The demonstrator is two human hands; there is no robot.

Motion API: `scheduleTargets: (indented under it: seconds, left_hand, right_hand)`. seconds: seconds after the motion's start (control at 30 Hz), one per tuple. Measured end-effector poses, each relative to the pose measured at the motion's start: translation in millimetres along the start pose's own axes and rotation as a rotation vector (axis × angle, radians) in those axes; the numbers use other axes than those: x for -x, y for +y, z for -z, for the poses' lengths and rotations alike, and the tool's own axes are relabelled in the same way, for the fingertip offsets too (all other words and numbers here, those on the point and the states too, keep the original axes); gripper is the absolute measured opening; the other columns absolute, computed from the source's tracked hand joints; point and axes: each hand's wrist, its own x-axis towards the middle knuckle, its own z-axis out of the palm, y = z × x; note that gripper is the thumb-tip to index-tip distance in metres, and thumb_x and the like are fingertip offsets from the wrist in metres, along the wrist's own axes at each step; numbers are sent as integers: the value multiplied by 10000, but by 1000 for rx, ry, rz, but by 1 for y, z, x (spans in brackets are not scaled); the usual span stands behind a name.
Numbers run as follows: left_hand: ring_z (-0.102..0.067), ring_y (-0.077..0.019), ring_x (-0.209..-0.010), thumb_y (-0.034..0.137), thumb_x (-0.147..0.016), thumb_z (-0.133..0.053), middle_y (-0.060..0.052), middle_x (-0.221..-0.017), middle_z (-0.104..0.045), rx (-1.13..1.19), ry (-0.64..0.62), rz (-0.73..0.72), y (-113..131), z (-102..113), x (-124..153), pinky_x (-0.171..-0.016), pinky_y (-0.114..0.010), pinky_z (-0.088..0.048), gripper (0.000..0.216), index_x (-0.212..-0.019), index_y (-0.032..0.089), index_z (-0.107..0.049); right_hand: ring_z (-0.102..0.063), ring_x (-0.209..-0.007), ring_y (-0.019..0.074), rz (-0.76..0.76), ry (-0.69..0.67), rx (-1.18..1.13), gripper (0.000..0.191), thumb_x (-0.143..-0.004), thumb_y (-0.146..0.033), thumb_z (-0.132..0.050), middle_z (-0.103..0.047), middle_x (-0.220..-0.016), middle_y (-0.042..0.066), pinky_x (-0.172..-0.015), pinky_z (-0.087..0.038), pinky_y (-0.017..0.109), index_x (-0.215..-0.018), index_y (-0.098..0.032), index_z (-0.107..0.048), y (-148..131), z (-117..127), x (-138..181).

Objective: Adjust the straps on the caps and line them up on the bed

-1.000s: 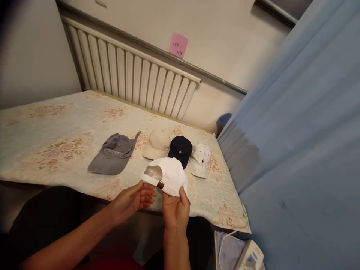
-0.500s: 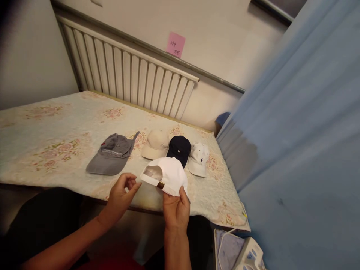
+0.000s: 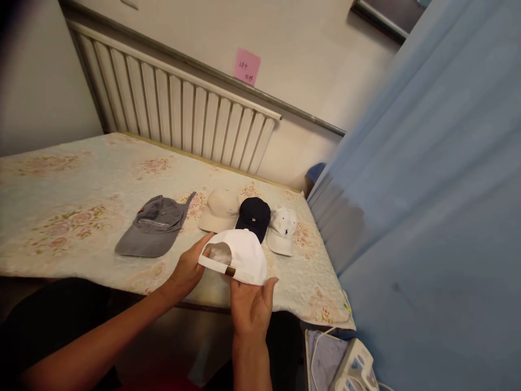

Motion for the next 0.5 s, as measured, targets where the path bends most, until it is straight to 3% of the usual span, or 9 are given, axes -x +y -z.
scheduleTargets:
  seconds: [0.07, 0.13, 0.27, 0.37, 0.5]
  left_hand:
    - [-527, -223, -1223, 332, -934, -328, -152, -1315, -572, 12, 9, 15, 2, -1, 0, -1037, -393, -422, 471, -1321, 102, -469]
    - [-529, -215, -1222, 321, -935, -327, -141, -1312, -576, 7, 14, 21, 5, -1, 1, -1036, -393, -423, 457, -1323, 127, -472]
    - [-509, -213, -1242, 280, -942, -319, -161, -1327, -558, -26, 14, -25, 12, -3, 4, -1041, -409, -421, 451, -1341, 116, -449]
    - [-487, -220, -1264, 255, -941, -322, -162, -1352, -537, -68, 18, -100, 12, -4, 6, -1051, -429, -413, 455, -1362, 116, -422]
    - [-484, -233, -1269, 208, -930, -327, -168, -1375, -515, -131, 33, -162, 3, -8, 10, -1043, -443, -423, 476, -1397, 122, -371]
  right_hand:
    - [-415, -1332, 256, 5, -79, 7, 719, -727, -669, -588, -466, -1433, 92, -1117, -277, 520, -1302, -247, -504, 1, -4, 4]
    - [-468, -1287, 284, -5, -119, 34, 734, -682, -573, -706, -483, -1420, 90, -1110, -275, 556, -1312, -265, -489, 4, -6, 7]
    - [-582, -1171, 275, -45, -87, 132, 539, -750, -309, -723, -630, -1252, 111, -1100, -288, 573, -1247, -206, -542, 13, -5, 11]
    - [-622, -1117, 270, -80, -23, 156, 380, -795, -295, -674, -685, -1143, 143, -1091, -323, 555, -1130, -125, -613, 18, -7, 10]
    - [-647, -1076, 264, -88, 52, 140, 337, -790, -294, -673, -712, -1077, 147, -1072, -368, 538, -1067, -108, -629, 19, -13, 6]
